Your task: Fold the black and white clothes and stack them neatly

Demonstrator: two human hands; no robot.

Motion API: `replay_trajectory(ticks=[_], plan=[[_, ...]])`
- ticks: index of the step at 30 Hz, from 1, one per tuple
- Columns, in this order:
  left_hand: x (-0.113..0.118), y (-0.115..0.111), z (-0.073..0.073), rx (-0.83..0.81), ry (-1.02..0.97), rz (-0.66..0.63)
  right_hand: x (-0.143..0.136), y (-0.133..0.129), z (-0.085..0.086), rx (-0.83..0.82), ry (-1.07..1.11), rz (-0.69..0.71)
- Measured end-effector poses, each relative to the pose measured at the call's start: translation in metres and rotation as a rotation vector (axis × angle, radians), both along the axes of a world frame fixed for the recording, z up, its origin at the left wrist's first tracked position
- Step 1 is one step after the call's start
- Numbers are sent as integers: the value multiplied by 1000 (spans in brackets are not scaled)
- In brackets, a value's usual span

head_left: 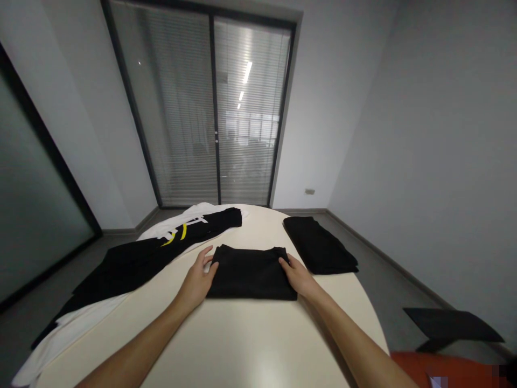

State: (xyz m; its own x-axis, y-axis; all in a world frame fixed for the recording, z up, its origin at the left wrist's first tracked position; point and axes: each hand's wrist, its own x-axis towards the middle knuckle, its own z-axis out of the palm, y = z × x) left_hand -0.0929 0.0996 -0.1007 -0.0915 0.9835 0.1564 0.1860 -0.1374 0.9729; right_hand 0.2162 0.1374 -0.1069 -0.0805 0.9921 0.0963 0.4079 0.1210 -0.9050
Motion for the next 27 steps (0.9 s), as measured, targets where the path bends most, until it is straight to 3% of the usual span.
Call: replay_trajectory(ticks=[5, 10, 13, 18, 23, 27], plan=[[-4, -9, 4, -60, 195, -17, 2, 2, -1, 39, -37, -35], [2, -19, 14, -22, 47, -161, 2, 0, 5, -3, -55, -27], [5, -16, 16, 31, 57, -126, 3, -6, 14, 55, -112, -13], [0, -2, 2, 294, 328, -15, 1, -12, 25, 144, -262, -46], [-1, 2, -17, 325, 559, 9, -5, -2, 18, 129, -332, -67], [3, -7, -12, 318, 648, 45, -7, 3, 14, 112, -337, -55]])
